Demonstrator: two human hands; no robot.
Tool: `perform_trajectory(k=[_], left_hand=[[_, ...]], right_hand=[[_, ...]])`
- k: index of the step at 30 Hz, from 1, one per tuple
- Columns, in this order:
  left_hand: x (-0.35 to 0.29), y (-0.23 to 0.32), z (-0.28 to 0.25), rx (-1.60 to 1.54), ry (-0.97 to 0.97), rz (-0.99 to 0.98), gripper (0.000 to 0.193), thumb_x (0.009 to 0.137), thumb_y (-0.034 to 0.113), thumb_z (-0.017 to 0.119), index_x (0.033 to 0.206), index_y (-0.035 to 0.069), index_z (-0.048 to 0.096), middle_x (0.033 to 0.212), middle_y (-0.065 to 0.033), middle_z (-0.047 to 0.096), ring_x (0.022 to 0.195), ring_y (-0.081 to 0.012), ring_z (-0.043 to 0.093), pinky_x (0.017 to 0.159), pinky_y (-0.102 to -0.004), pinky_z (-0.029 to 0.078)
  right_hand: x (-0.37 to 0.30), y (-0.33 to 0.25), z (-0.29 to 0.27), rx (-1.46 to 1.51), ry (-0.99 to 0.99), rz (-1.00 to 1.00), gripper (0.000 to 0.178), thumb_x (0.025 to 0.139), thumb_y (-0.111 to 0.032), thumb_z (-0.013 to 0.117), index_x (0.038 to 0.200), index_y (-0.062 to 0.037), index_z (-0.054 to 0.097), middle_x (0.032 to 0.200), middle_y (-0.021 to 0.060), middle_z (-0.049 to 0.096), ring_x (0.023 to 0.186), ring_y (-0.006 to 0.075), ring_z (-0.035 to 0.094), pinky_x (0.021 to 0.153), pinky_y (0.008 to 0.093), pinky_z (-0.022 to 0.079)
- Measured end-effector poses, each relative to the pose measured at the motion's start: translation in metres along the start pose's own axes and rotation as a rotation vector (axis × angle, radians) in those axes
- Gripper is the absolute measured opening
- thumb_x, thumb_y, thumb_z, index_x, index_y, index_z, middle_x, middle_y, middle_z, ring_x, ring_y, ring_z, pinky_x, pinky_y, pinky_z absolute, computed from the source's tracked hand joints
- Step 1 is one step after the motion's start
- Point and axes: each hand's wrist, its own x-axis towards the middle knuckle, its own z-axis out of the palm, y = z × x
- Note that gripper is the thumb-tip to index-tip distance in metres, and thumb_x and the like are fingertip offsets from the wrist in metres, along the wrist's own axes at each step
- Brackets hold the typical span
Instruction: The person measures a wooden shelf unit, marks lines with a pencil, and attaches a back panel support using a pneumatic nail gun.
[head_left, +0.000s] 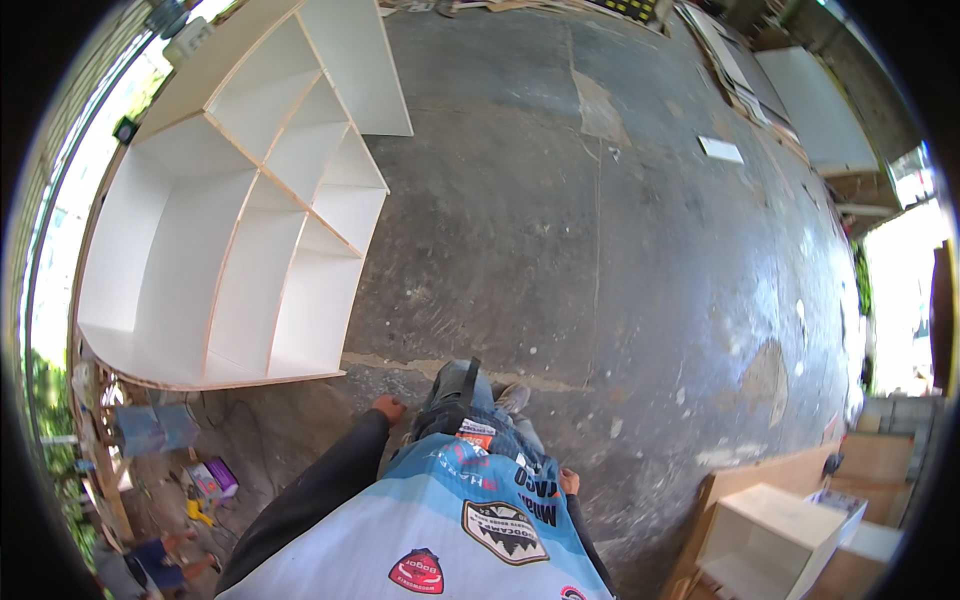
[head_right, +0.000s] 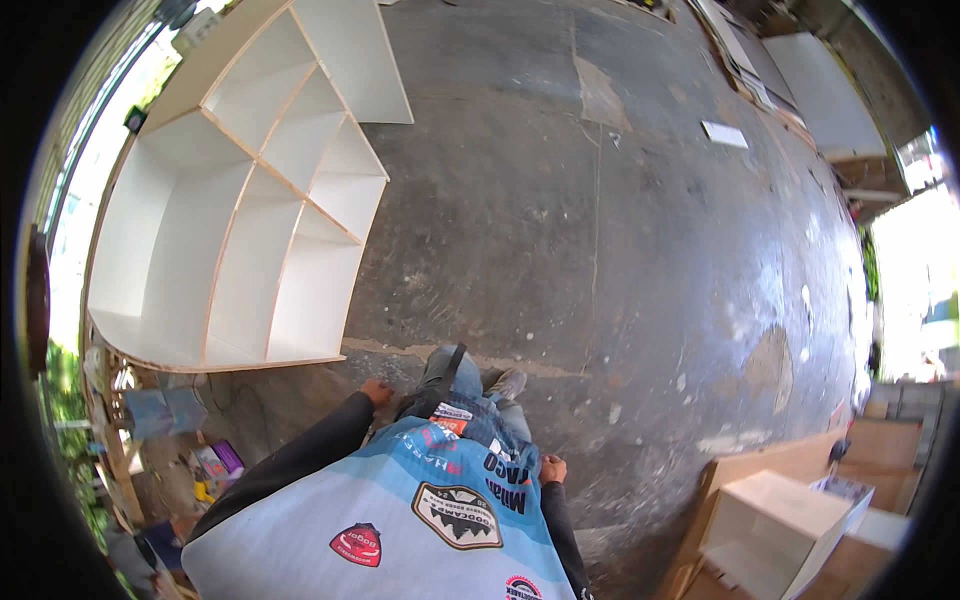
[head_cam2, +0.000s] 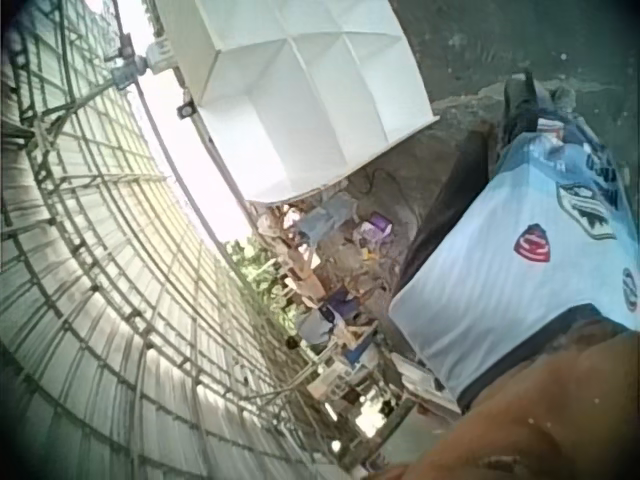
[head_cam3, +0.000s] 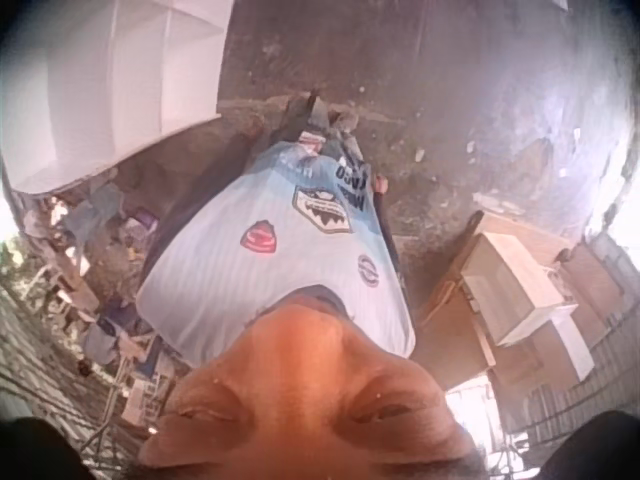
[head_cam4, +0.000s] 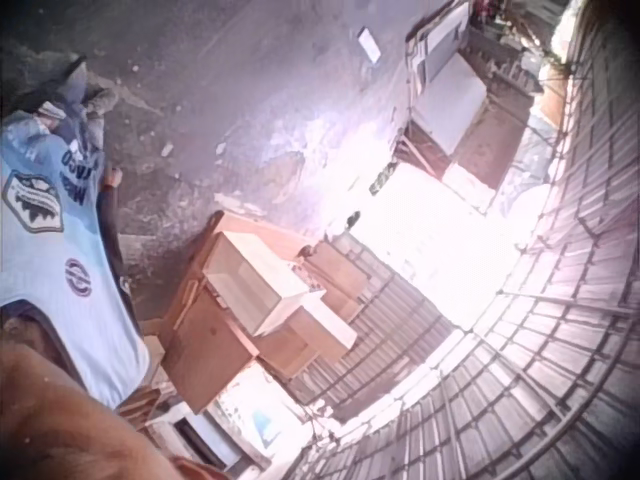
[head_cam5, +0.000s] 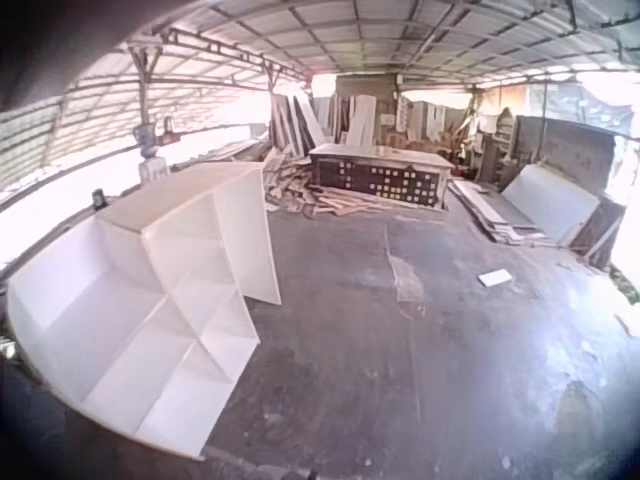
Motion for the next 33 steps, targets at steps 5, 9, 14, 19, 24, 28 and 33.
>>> perform_trajectory(k=[5, 9, 14, 19, 24, 28, 33], left_hand=[[-0.028, 0.089, 0.039, -0.381, 0.14, -0.053, 0.03, 0.082, 0.027, 0.064, 0.096, 0.001, 0.071, 0.086, -0.0145, 0.072, 0.074, -0.0261, 0.071, 0.067, -0.0375, 0.057], [0.014, 0.073, 0.094, 0.117, -0.024, 0.099, 0.025, 0.078, 0.021, 0.069, 0.095, 0.004, 0.073, 0.087, -0.017, 0.072, 0.079, -0.031, 0.071, 0.068, -0.0425, 0.057], [0.076, 0.197, 0.083, 0.717, -0.08, 0.395, 0.024, 0.084, 0.022, 0.058, 0.096, 0.008, 0.073, 0.093, -0.0145, 0.072, 0.091, -0.0326, 0.068, 0.082, -0.0438, 0.054], [0.138, 0.404, -0.016, -0.225, 0.122, 0.04, 0.033, 0.081, 0.033, 0.063, 0.098, 0.005, 0.07, 0.1, -0.0192, 0.068, 0.096, -0.0369, 0.065, 0.084, -0.0449, 0.05], [0.159, 0.589, -0.13, -0.452, 0.519, 0.377, 0.033, 0.087, 0.029, 0.066, 0.108, 0.003, 0.064, 0.098, -0.0156, 0.07, 0.091, -0.0291, 0.067, 0.081, -0.0393, 0.052], [0.169, 0.666, -0.164, -0.466, 0.653, 0.443, 0.03, 0.092, 0.022, 0.065, 0.112, 0.0, 0.061, 0.089, -0.0094, 0.068, 0.072, -0.0161, 0.065, 0.067, -0.0317, 0.052], [0.192, 0.67, -0.091, -0.678, 0.601, 0.191, 0.029, 0.088, 0.025, 0.067, 0.105, 0.002, 0.064, 0.09, -0.0111, 0.069, 0.08, -0.0215, 0.067, 0.071, -0.0347, 0.053]], right_hand=[[0.18, -0.042, -0.128, 0.26, 0.003, 0.121, 0.02, 0.09, -0.018, 0.056, 0.093, 0.0011, 0.064, 0.075, 0.0133, 0.068, 0.058, 0.0238, 0.068, 0.042, 0.0324, 0.05], [0.294, -0.172, -0.158, 0.338, 0.053, -0.013, 0.022, 0.091, -0.017, 0.054, 0.096, 0.0019, 0.065, 0.078, 0.0119, 0.069, 0.063, 0.0197, 0.068, 0.048, 0.029, 0.051], [0.368, -0.295, -0.166, 0.314, -0.084, -0.187, 0.023, 0.092, -0.016, 0.056, 0.101, 0.0027, 0.066, 0.081, 0.0108, 0.07, 0.069, 0.0172, 0.068, 0.053, 0.0263, 0.052], [0.436, -0.33, -0.176, 0.201, -0.179, -0.193, 0.021, 0.092, -0.013, 0.057, 0.099, 0.0033, 0.067, 0.083, 0.0113, 0.07, 0.069, 0.0158, 0.068, 0.053, 0.0264, 0.051], [0.525, -0.349, -0.211, 0.469, -0.059, -0.062, 0.026, 0.087, -0.018, 0.059, 0.098, 0.0035, 0.068, 0.078, 0.0121, 0.07, 0.068, 0.0205, 0.068, 0.059, 0.0296, 0.053], [0.598, -0.368, -0.249, -0.473, -0.175, -0.445, 0.03, 0.084, -0.026, 0.057, 0.089, 0.0006, 0.071, 0.077, 0.0222, 0.069, 0.074, 0.0334, 0.07, 0.067, 0.0418, 0.053], [0.684, -0.435, -0.27, -0.556, -0.208, -0.599, 0.031, 0.085, -0.026, 0.055, 0.084, -0.0002, 0.073, 0.075, 0.0189, 0.07, 0.072, 0.0295, 0.071, 0.066, 0.0421, 0.053]])
